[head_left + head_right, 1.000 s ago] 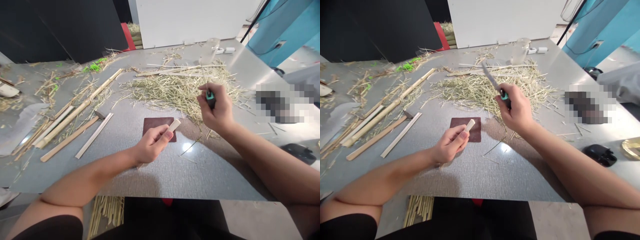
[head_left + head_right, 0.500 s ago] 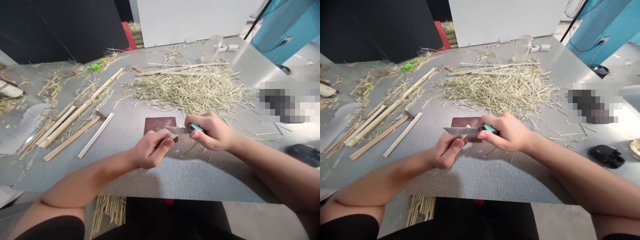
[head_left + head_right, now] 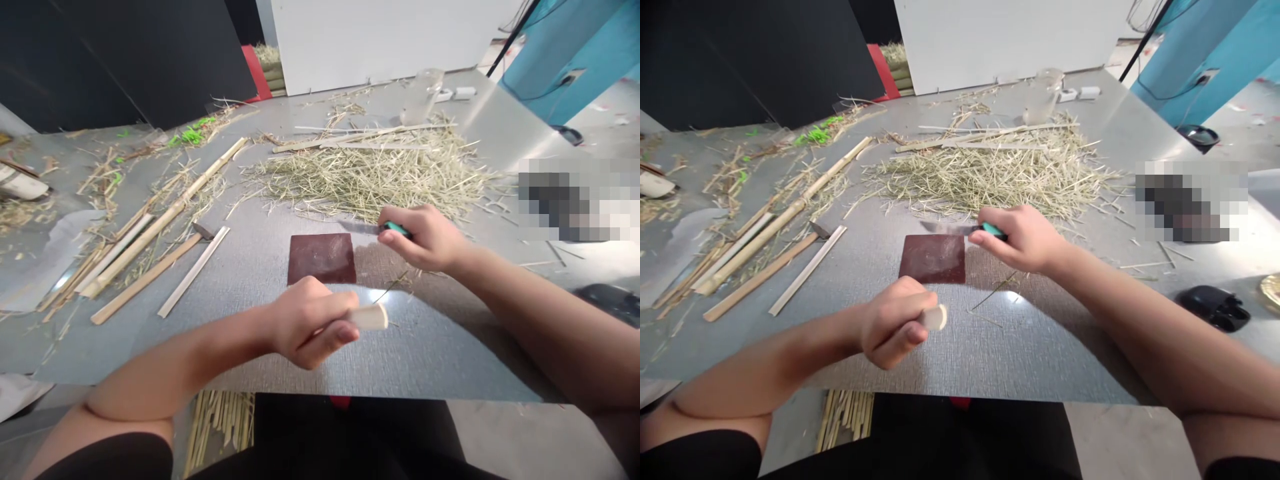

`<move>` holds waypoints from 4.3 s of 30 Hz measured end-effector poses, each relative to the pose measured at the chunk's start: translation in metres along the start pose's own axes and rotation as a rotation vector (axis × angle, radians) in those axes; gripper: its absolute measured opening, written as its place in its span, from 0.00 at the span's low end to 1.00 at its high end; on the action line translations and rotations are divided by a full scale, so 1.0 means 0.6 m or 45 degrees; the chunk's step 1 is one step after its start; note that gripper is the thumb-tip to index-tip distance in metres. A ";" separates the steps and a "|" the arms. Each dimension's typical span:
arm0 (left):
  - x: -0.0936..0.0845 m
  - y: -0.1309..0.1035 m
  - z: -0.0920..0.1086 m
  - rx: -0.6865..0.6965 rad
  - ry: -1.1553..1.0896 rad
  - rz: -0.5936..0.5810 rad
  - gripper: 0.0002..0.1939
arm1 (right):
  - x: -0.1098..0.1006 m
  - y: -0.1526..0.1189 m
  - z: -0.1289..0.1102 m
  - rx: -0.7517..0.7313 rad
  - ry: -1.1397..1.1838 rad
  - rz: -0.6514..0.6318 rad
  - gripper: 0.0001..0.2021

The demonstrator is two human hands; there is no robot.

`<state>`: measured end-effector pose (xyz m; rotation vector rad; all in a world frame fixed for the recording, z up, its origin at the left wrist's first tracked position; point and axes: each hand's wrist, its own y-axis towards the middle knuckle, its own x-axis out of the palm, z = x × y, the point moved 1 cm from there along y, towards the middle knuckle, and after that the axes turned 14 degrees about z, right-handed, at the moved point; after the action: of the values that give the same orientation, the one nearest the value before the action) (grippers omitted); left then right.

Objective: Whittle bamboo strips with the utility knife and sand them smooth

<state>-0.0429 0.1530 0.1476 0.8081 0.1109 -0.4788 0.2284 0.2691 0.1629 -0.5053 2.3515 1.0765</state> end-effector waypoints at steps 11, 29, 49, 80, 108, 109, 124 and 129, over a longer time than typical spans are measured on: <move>-0.014 0.006 -0.010 -0.201 0.077 0.114 0.15 | 0.009 -0.010 -0.058 -0.130 0.250 0.114 0.35; -0.004 -0.005 -0.009 0.009 0.092 0.039 0.13 | 0.033 -0.017 -0.063 0.045 0.344 0.032 0.36; 0.010 0.006 -0.021 -0.787 -0.370 0.553 0.20 | 0.013 -0.010 -0.035 0.179 -0.074 0.282 0.38; 0.009 0.004 -0.039 -0.917 -0.312 0.628 0.24 | 0.012 -0.012 -0.025 0.174 -0.580 0.120 0.45; 0.007 0.000 -0.052 -0.845 -0.417 0.599 0.18 | 0.020 -0.015 -0.034 0.280 -0.439 0.121 0.43; 0.009 -0.002 -0.052 -0.831 -0.403 0.593 0.19 | 0.021 -0.015 -0.036 0.279 -0.440 0.098 0.43; -0.009 -0.007 -0.026 -0.974 -0.281 0.181 0.23 | -0.034 0.014 0.034 0.521 -0.563 0.482 0.43; -0.007 -0.011 -0.059 -0.934 -0.357 0.432 0.22 | -0.009 -0.001 -0.002 0.402 -0.427 0.326 0.42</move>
<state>-0.0464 0.1758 0.1201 0.0300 -0.1093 -0.1949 0.2326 0.2686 0.1665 0.0891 2.2583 0.7967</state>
